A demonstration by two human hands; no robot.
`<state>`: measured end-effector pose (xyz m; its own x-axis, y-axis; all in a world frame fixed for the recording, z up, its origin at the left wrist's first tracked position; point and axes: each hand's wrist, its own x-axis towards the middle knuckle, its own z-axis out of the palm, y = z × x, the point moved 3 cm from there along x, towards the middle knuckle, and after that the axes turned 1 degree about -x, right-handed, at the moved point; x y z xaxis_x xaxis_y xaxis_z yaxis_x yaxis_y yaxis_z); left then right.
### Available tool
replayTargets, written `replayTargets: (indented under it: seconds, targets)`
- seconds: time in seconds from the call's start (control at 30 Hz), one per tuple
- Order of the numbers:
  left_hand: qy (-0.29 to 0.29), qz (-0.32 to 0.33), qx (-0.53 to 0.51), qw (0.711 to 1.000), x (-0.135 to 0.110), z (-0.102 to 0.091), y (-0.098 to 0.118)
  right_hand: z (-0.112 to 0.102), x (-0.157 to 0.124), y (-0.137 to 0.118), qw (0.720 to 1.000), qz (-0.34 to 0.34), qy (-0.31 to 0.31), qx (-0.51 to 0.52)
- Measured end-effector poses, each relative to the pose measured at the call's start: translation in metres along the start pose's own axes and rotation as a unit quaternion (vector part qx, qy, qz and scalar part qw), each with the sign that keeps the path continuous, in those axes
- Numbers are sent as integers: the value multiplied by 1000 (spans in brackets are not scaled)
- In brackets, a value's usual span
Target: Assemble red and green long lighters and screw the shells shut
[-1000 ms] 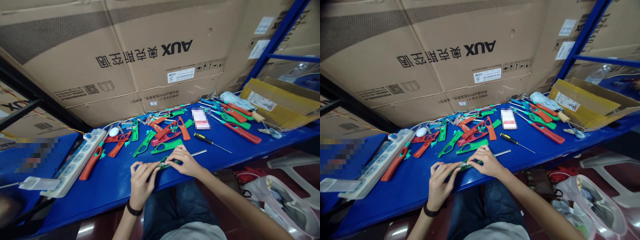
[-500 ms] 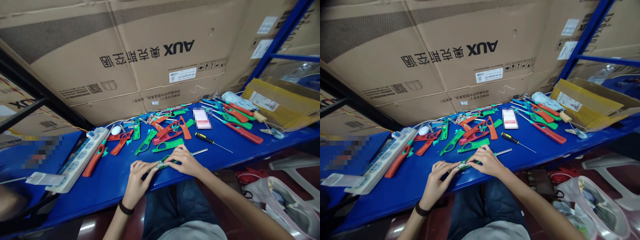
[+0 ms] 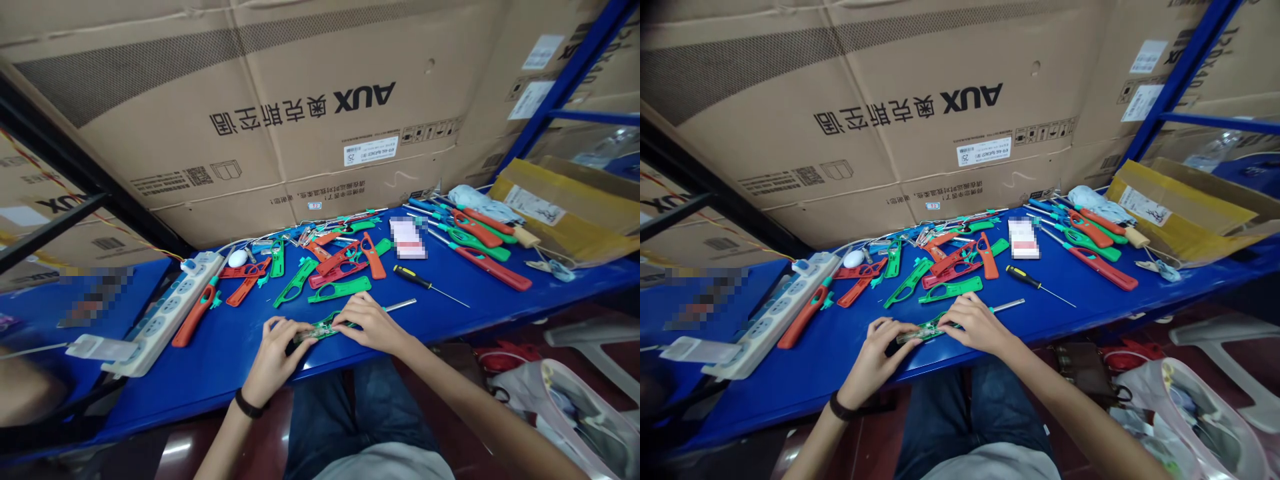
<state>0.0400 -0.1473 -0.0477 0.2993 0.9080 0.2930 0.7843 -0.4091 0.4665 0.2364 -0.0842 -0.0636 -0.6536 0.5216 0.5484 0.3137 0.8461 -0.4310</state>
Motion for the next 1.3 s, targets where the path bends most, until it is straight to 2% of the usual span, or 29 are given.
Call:
replayTargets:
  seconds: [0.3, 0.47, 0.57, 0.73, 0.93, 1.13, 1.3]
  targets:
    - [35, 51, 82, 995, -3, -1, 1, -5, 2, -3, 1000, 16, -8, -8]
    - [51, 60, 60, 995, -12, 0, 7, -7, 3, -6, 1000, 19, 2, -2]
    - [41, 74, 25, 996, -18, 5, 10, -6, 2, -5, 1000, 8, 8, -3]
    - [34, 57, -59, 996, -19, 13, 7, -3, 1, -4, 1000, 2, 5, -12]
    - [21, 38, -110, 993, -10, 11, 8, -3, 1, -2, 1000, 24, -7, -8]
    - [33, 2, -50, 998, -11, 6, 1, -7, 3, -8, 999, 37, -7, -9]
    - [34, 2, -36, 999, -12, 9, -6, 9, 15, -24, 996, 1, -85, -23]
